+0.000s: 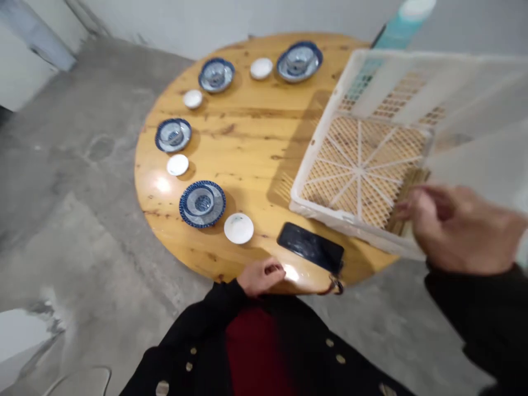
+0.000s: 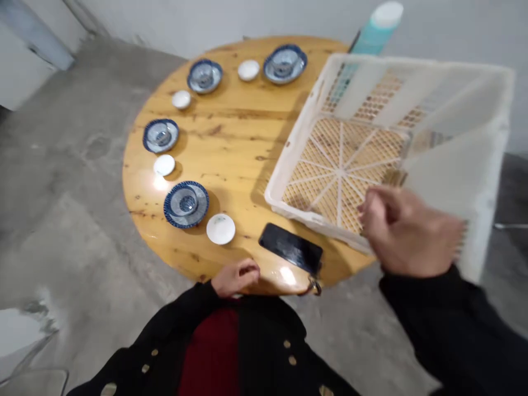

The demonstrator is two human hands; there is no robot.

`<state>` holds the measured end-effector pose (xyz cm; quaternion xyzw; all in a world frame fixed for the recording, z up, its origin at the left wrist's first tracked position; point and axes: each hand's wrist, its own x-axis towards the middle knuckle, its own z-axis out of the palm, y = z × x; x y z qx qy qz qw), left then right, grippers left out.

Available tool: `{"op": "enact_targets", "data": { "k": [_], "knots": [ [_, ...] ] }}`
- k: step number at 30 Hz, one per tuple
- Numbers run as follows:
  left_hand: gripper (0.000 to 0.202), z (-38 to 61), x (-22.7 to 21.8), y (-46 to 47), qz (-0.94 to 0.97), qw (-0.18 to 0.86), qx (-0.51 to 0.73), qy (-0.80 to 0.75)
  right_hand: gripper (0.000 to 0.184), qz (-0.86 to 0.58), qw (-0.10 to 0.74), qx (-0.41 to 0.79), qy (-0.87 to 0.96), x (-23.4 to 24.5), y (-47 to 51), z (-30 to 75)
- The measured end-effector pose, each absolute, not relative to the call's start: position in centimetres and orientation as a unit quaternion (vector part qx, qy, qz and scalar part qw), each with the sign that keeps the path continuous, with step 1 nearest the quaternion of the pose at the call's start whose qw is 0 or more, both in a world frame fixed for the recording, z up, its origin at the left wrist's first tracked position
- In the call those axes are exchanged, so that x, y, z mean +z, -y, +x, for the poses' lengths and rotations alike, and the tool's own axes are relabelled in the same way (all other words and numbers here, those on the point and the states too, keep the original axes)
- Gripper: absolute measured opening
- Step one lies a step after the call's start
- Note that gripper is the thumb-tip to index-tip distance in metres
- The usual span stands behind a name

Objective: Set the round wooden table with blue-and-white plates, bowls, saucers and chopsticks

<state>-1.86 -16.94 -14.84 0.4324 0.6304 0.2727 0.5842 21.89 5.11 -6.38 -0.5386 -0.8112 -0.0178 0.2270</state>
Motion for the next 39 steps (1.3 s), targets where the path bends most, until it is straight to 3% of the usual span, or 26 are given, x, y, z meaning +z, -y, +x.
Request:
{"op": "enact_targets", "data": {
  "k": [2,5,10,13,19,24,32,39],
  "knots": [
    [0.026,-1.9,-15.1,18.0,0.4,0.608,0.266,-0.632,0.035,-0.48,0.28,0.027,0.831,-7.6,-1.7,18.8],
    [0.025,-2.6,-15.1,19.2,0.395,0.599,0.268,-0.643,0.035,-0.403,0.265,0.155,0.862,-11.7,4.0,15.2],
    [0.022,-5.2,-14.5,20.7,0.423,0.542,0.302,-0.661,0.039,-0.364,0.111,0.306,0.873,-19.2,15.1,12.7],
    [0.02,-7.6,-14.2,22.1,0.428,0.539,0.331,-0.645,0.04,-0.365,0.057,0.361,0.856,-20.9,19.3,10.8],
    [0.019,-14.2,-13.6,27.3,0.418,0.54,0.39,-0.617,0.039,-0.458,0.041,0.279,0.843,-18.6,19.8,3.8],
    [0.02,-21.0,-14.0,33.1,0.395,0.508,0.417,-0.642,0.037,-0.396,-0.014,0.251,0.883,-17.5,22.4,-4.0],
    [0.029,-30.4,-12.9,42.1,0.286,0.434,0.459,-0.721,0.028,-0.203,-0.14,0.326,0.913,-17.6,31.3,-16.8],
    [0.034,-34.8,-13.4,45.0,0.213,0.432,0.457,-0.748,0.033,-0.218,-0.157,0.3,0.915,-18.0,29.8,-22.4]
  ]
}}
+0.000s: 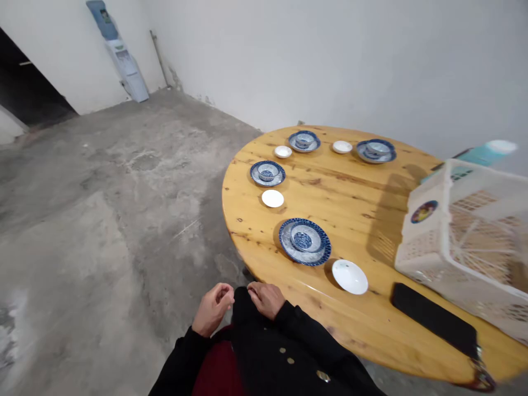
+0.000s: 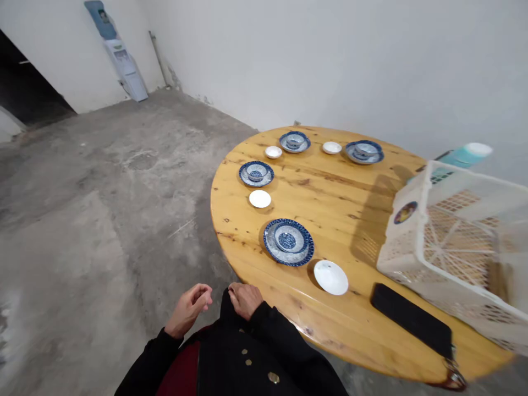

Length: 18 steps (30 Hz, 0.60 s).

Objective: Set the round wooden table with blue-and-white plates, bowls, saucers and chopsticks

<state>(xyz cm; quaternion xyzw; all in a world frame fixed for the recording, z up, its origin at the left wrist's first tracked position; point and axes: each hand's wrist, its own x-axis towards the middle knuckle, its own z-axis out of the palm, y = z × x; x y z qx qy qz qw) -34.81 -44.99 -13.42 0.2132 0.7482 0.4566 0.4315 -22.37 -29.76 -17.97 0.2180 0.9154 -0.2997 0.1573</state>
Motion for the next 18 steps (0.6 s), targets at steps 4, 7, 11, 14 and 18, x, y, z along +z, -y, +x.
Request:
{"op": "enact_targets", "data": {
  "k": [4,7,11,14,18],
  "knots": [
    [0.036,-37.5,-13.8,45.4,0.18,0.432,0.459,-0.755,0.032,0.192,0.176,-0.307,-0.915,-19.0,29.8,-25.8],
    [0.037,-40.2,-14.1,45.1,0.168,0.428,0.456,-0.762,0.03,0.156,0.18,-0.321,-0.917,-19.4,30.0,-29.2],
    [0.038,-45.5,-14.9,43.9,0.179,0.432,0.429,-0.773,0.03,0.142,0.188,-0.325,-0.916,-20.1,29.1,-34.9],
    [0.038,-50.8,-15.3,42.3,0.195,0.434,0.422,-0.772,0.03,0.161,0.189,-0.326,-0.912,-20.6,27.5,-39.9],
    [0.039,-58.0,-14.7,39.4,0.2,0.433,0.432,-0.765,0.032,0.196,0.185,-0.319,-0.909,-20.5,24.9,-46.6]
  ]
}}
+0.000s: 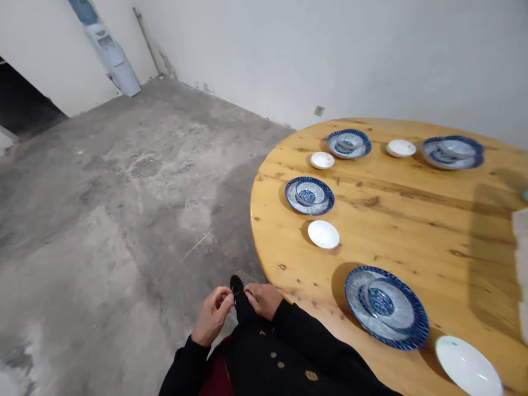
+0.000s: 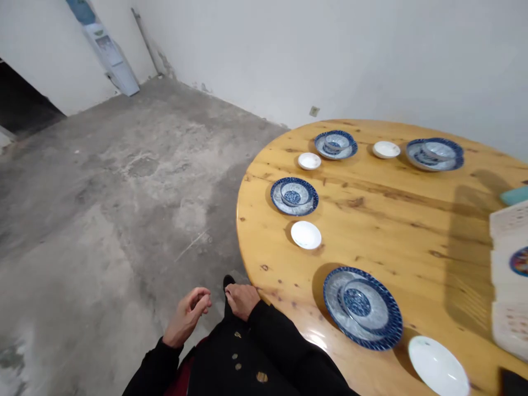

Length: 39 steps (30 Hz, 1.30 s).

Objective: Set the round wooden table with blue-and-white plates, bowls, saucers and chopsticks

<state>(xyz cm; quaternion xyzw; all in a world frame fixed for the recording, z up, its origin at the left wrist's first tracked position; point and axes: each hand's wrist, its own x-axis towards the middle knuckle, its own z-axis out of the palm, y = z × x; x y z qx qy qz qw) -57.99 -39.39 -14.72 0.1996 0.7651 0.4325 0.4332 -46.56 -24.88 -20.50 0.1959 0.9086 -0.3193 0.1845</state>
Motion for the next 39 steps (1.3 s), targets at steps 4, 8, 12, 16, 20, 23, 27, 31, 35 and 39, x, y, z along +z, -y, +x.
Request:
{"op": "enact_targets", "data": {
  "k": [4,8,12,16,20,23,27,31,35,39],
  "knots": [
    [0.042,-63.3,-14.3,37.0,0.194,0.429,0.454,-0.757,0.032,0.192,0.185,-0.307,-0.914,-19.2,22.7,-52.3],
    [0.04,-66.9,-15.3,35.4,0.205,0.449,0.45,-0.744,0.031,0.18,0.188,-0.294,-0.92,-18.6,21.2,-56.9],
    [0.039,-70.9,-16.8,32.9,0.243,0.492,0.422,-0.722,0.031,0.21,0.183,-0.287,-0.916,-19.4,19.5,-59.9],
    [0.034,-76.1,-17.0,29.4,0.326,0.508,0.381,-0.7,0.03,0.281,0.17,-0.286,-0.9,-19.6,18.1,-62.5],
    [0.029,-82.3,-16.0,26.1,0.382,0.509,0.358,-0.683,0.03,0.344,0.149,-0.292,-0.88,-18.8,17.8,-66.6],
    [0.03,-86.9,-15.1,24.2,0.402,0.504,0.369,-0.67,0.031,0.359,0.126,-0.303,-0.874,-18.2,17.8,-70.8],
    [0.029,-91.9,-14.6,22.5,0.434,0.501,0.375,-0.648,0.031,0.376,0.112,-0.296,-0.871,-17.6,17.2,-76.0],
    [0.029,-95.7,-15.0,21.5,0.444,0.504,0.371,-0.642,0.032,0.385,0.115,-0.28,-0.872,-17.2,16.2,-79.5],
    [0.03,-98.5,-15.5,20.6,0.44,0.513,0.376,-0.634,0.033,0.39,0.121,-0.271,-0.872,-16.8,15.5,-81.8],
    [0.031,-100.1,-15.6,19.2,0.423,0.534,0.372,-0.631,0.033,0.402,0.133,-0.267,-0.866,-16.3,14.4,-83.6]
  ]
}}
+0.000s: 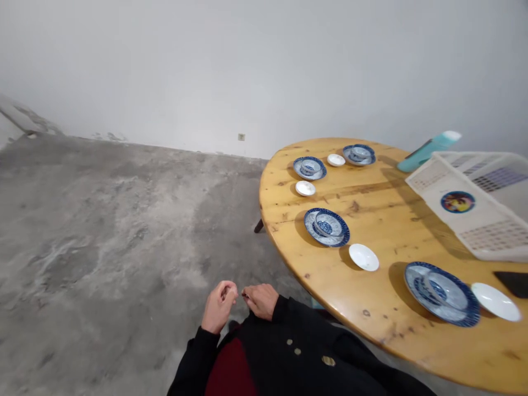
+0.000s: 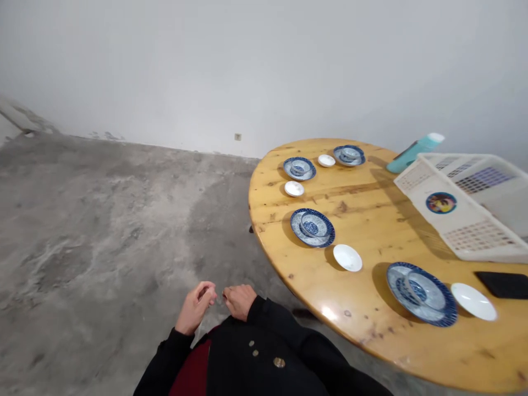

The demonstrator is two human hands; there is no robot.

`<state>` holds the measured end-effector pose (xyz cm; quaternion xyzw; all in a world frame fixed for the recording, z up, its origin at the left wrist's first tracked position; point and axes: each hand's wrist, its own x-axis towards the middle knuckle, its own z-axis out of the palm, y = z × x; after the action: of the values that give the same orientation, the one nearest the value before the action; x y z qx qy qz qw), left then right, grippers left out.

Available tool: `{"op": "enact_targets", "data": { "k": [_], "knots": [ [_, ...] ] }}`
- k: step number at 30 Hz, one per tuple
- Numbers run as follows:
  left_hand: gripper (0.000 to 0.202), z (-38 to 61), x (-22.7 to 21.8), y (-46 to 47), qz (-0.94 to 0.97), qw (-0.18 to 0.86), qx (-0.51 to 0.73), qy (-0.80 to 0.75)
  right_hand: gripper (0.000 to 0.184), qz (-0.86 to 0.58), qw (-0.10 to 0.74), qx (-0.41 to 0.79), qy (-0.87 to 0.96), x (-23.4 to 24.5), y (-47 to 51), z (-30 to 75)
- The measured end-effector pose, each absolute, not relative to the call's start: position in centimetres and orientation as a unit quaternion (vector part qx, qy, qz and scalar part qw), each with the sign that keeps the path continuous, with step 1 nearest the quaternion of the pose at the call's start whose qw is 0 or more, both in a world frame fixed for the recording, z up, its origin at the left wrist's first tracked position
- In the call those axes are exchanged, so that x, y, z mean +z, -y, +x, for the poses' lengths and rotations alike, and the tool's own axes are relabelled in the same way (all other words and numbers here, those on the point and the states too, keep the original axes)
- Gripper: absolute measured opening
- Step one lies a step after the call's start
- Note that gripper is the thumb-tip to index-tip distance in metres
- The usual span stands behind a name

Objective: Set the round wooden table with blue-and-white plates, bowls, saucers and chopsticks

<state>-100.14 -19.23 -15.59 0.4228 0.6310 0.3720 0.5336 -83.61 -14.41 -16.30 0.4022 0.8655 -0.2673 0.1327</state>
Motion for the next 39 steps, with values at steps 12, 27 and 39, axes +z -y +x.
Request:
{"op": "enact_targets", "data": {
  "k": [12,27,39],
  "knots": [
    [0.04,-108.6,-16.8,9.5,0.382,0.531,0.355,-0.668,0.033,0.374,0.128,-0.291,-0.871,-18.9,3.4,-93.1],
    [0.045,-117.3,-16.1,-15.8,0.474,0.549,0.27,-0.633,0.034,0.492,0.074,-0.305,-0.812,-18.9,-17.6,-99.9],
    [0.038,-114.2,-15.8,-35.2,0.647,0.613,0.116,-0.439,0.035,0.686,0.019,-0.325,-0.651,-19.2,-26.7,-99.8]
  ]
}}
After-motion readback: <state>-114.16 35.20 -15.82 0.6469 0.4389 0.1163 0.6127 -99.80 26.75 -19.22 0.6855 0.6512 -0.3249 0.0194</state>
